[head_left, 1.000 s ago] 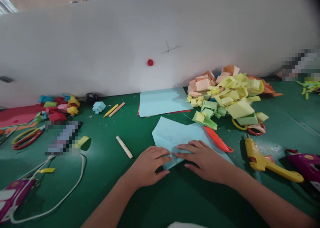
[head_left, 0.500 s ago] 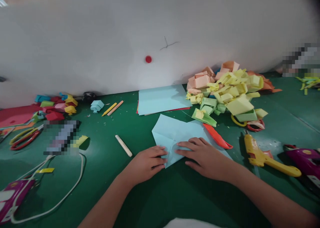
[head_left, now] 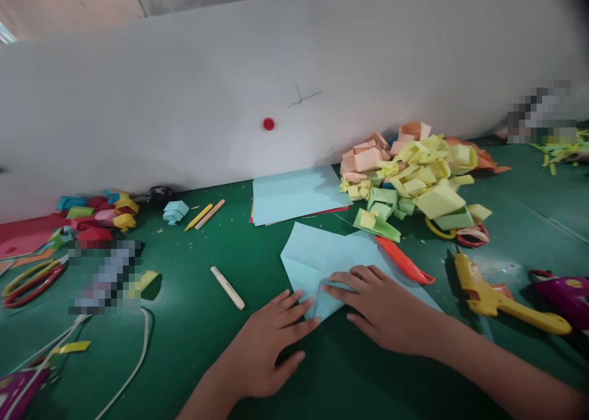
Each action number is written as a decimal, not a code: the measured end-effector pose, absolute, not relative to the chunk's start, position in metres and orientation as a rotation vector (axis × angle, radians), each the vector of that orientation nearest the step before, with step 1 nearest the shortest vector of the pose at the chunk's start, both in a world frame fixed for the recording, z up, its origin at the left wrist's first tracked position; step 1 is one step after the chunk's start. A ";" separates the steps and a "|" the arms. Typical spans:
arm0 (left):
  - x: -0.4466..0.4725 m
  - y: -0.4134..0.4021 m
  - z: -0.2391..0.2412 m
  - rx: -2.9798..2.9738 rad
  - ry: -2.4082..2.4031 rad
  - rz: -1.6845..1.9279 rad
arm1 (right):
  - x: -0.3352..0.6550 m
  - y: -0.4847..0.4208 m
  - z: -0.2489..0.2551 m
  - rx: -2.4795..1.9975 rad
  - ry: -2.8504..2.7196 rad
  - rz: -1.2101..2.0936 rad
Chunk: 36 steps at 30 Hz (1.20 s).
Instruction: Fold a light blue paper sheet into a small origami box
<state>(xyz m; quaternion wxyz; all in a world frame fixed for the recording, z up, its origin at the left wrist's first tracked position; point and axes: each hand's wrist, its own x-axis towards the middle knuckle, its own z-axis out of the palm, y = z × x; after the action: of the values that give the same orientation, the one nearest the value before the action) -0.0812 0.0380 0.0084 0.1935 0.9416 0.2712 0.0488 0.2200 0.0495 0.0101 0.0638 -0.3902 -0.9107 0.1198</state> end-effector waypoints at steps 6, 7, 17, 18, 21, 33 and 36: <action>-0.080 0.037 0.014 2.629 0.714 0.047 | 0.213 0.042 0.008 -1.220 -2.767 0.337; -0.080 0.037 0.015 2.632 0.714 0.034 | 0.212 0.041 0.008 -1.234 -2.767 0.332; -0.078 0.035 0.014 2.672 0.743 0.065 | 0.211 0.046 0.017 -1.344 -2.715 0.602; -0.078 0.035 0.014 2.677 0.748 0.046 | 0.210 0.048 0.018 -1.336 -2.726 0.611; -0.078 0.034 0.014 2.685 0.756 0.006 | 0.209 0.052 0.018 -1.316 -2.755 0.588; -0.076 0.030 0.013 2.626 0.782 -0.008 | 0.210 0.041 -0.013 -1.244 -2.819 -0.099; -0.073 0.027 0.012 2.624 0.802 -0.012 | 0.212 0.040 -0.017 -1.258 -2.814 -0.123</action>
<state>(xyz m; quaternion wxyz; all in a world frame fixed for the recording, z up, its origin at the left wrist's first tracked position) -0.0728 0.0267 0.0123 0.1974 0.9376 0.2864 -0.0043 0.2118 0.0398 -0.0166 0.0281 -0.4077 -0.9118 -0.0398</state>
